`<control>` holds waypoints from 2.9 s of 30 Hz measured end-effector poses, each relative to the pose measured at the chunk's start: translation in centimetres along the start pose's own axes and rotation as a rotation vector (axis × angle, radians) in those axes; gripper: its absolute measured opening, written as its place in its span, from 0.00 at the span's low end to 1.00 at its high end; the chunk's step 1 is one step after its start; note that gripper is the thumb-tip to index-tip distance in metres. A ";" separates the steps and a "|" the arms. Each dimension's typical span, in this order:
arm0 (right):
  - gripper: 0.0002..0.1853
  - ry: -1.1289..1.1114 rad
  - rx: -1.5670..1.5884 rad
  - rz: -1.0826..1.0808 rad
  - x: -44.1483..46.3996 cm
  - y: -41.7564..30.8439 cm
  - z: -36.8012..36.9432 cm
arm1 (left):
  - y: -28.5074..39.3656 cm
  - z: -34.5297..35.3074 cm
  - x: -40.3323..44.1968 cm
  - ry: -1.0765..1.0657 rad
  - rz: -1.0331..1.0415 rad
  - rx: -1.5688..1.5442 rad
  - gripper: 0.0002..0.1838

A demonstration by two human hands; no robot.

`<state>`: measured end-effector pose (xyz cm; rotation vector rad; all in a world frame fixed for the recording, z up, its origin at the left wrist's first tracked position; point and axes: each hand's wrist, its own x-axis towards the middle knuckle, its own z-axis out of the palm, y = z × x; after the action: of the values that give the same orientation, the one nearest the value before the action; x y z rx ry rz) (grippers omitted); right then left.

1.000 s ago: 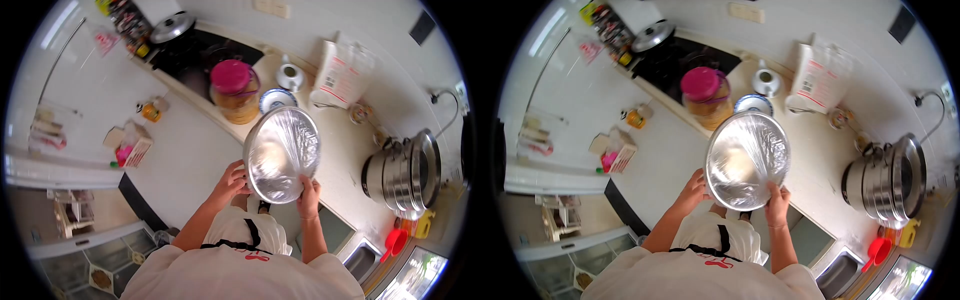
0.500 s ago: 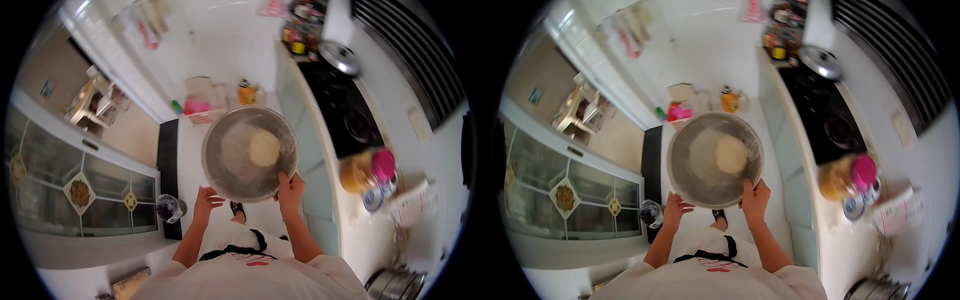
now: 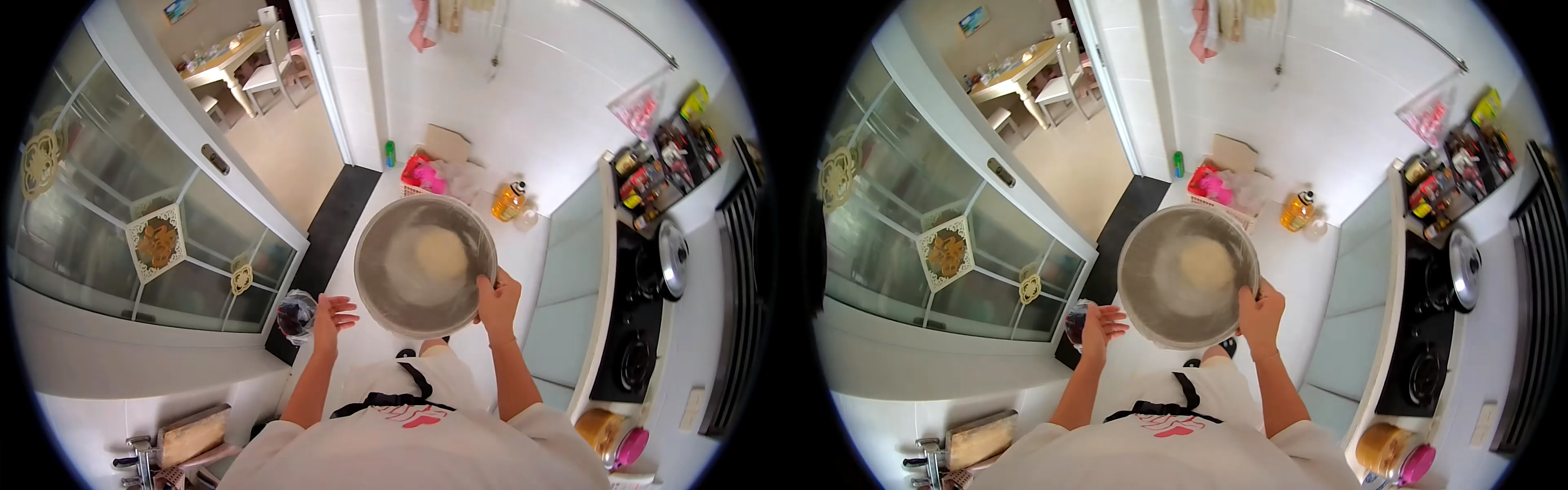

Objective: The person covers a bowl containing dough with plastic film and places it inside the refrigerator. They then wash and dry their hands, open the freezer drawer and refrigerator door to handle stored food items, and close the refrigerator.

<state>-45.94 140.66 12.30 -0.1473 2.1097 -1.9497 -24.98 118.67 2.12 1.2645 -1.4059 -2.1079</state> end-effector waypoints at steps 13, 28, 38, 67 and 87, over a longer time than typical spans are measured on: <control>0.13 -0.216 -0.092 -0.085 31.3 -1.9 14.3 | 12.8 4.3 19.9 0.342 0.332 0.125 0.29; 0.24 -0.717 0.061 -0.197 50.3 -6.8 52.4 | 35.7 4.5 49.5 0.466 0.676 1.259 0.22; 0.26 -0.821 0.024 -0.269 59.7 -11.6 81.1 | 50.2 -10.5 68.4 0.575 0.539 1.233 0.26; 0.23 -1.690 0.045 0.040 40.8 -11.6 160.4 | 61.4 -69.4 83.8 1.177 0.351 -0.839 0.27; 0.26 -1.742 -0.165 0.194 34.6 -16.1 194.2 | 77.3 -104.3 91.6 1.072 0.152 -0.598 0.10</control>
<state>-30.20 -56.64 11.92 -1.1007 0.9276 -0.7276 -8.98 -39.23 9.34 1.5411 -0.3494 -1.1941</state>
